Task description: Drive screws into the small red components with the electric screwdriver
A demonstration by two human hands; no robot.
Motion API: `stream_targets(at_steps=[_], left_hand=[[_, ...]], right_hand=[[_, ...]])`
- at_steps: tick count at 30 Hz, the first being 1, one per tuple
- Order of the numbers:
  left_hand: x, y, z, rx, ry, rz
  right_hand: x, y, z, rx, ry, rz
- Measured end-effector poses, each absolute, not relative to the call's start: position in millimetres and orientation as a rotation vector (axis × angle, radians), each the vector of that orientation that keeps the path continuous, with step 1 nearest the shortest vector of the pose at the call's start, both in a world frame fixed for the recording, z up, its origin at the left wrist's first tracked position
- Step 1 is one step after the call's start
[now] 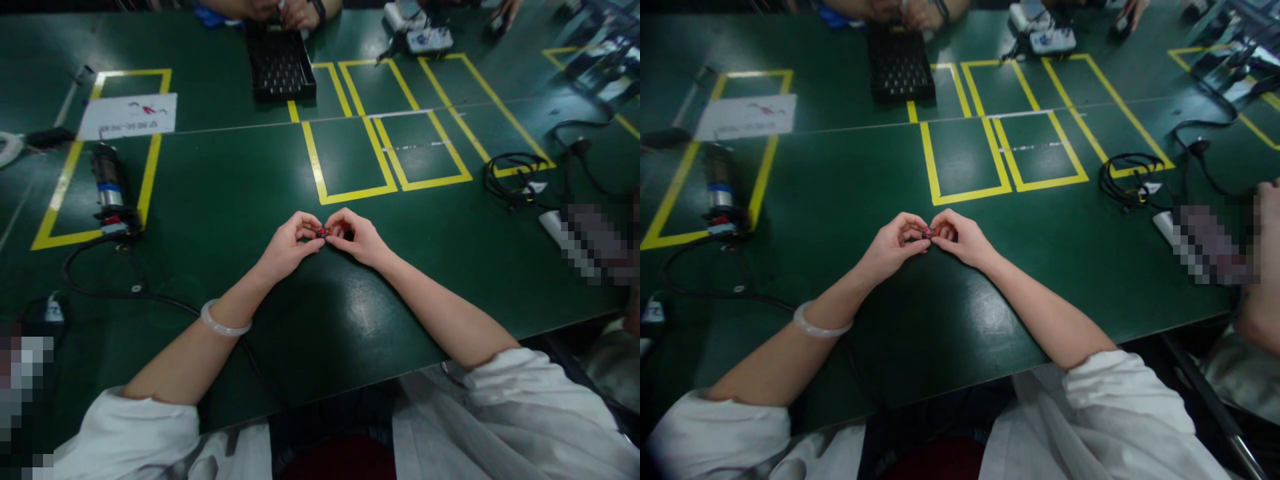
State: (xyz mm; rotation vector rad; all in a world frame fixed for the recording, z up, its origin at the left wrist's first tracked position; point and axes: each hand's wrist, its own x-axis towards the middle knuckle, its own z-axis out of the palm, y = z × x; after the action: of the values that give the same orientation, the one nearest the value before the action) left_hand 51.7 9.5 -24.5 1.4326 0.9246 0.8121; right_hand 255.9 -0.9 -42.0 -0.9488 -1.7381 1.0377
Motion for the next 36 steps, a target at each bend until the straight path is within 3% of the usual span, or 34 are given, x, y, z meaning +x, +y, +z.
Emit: stream_targets(at_steps=[36], left_hand=[[47.4,9.4,-18.6,1.742,1.021,0.724]], right_hand=[[256.3,-1.0,-39.7,-1.023,-1.765,1.054]])
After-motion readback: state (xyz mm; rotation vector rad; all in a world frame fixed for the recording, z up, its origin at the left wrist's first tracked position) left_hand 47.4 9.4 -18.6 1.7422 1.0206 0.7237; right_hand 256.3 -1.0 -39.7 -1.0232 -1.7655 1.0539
